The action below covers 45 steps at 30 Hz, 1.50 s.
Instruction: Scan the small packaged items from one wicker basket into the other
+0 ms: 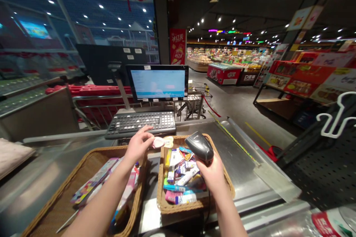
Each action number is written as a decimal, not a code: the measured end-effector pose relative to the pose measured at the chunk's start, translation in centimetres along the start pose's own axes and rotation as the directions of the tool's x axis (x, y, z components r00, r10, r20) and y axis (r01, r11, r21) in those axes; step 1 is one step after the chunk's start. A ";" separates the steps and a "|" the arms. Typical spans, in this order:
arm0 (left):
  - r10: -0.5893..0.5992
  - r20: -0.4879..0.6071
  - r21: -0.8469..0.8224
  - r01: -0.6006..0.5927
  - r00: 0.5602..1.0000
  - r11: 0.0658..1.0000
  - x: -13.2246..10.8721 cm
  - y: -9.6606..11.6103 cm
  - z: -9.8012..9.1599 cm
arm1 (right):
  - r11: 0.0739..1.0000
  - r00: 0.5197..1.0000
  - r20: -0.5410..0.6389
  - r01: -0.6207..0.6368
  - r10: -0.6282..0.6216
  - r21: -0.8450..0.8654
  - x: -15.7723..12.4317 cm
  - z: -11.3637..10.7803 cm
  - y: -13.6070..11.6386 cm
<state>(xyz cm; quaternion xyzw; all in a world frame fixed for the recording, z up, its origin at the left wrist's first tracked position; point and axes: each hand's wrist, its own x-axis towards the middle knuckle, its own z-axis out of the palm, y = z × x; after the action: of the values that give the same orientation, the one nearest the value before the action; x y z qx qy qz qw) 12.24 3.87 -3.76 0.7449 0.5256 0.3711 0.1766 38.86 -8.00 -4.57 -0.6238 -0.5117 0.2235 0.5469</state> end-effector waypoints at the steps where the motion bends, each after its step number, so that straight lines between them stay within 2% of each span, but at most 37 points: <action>1: -0.003 -0.044 -0.035 0.001 0.999 0.999 0.1 -0.2 -1.0 | 1.000 1.000 0.012 0.016 -0.016 -0.008 0.0 0.3 -0.5; 4: -0.017 -0.146 -0.098 0.003 0.989 0.995 0.0 -0.7 -3.6 | 0.989 0.991 0.055 0.127 -0.123 -0.072 0.1 1.3 -1.8; 8: -0.025 -0.248 -0.106 -0.001 0.969 0.994 -0.7 -1.0 -6.3 | 0.931 0.944 0.119 0.326 -0.309 -0.163 0.0 2.8 -3.4; 12: 0.001 -0.354 -0.035 -0.015 0.935 0.999 -2.1 -0.7 -8.3 | 0.844 0.860 0.195 0.504 -0.471 -0.185 -0.4 5.0 -4.9; 16: 0.019 -0.399 0.074 0.011 0.917 0.997 -3.6 -0.3 -9.8 | 0.746 0.763 0.236 0.642 -0.601 -0.176 -1.2 7.3 -5.8; 23: 0.088 -0.459 0.248 0.032 0.884 0.968 -5.4 -0.6 -12.3 | 0.700 0.708 0.352 0.692 -0.612 -0.174 -2.7 9.7 -6.7; 27: 0.071 -0.484 0.259 0.065 0.872 0.964 -6.1 -1.6 -13.5 | 0.693 0.685 0.407 0.704 -0.604 -0.156 -3.4 10.5 -7.5; 35: 0.036 -0.482 0.238 0.092 0.875 0.967 -6.8 -3.3 -15.1 | 0.695 0.669 0.463 0.704 -0.581 -0.145 -4.3 11.7 -7.9; 39: 0.003 -0.469 0.224 0.116 0.883 0.968 -7.1 -3.9 -15.4 | 0.703 0.672 0.470 0.697 -0.573 -0.140 -4.4 11.8 -7.9; 45: -0.082 -0.417 0.189 0.175 0.905 0.966 -7.7 -5.5 -15.1 | 0.732 0.712 0.444 0.661 -0.543 -0.166 -4.6 12.0 -7.4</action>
<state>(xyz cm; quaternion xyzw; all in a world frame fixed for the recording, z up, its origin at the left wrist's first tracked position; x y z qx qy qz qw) -3.80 -3.01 -0.17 0.6303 0.6371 0.4437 0.0035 24.14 -7.52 -2.76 -0.4446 -0.8098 0.0583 0.3782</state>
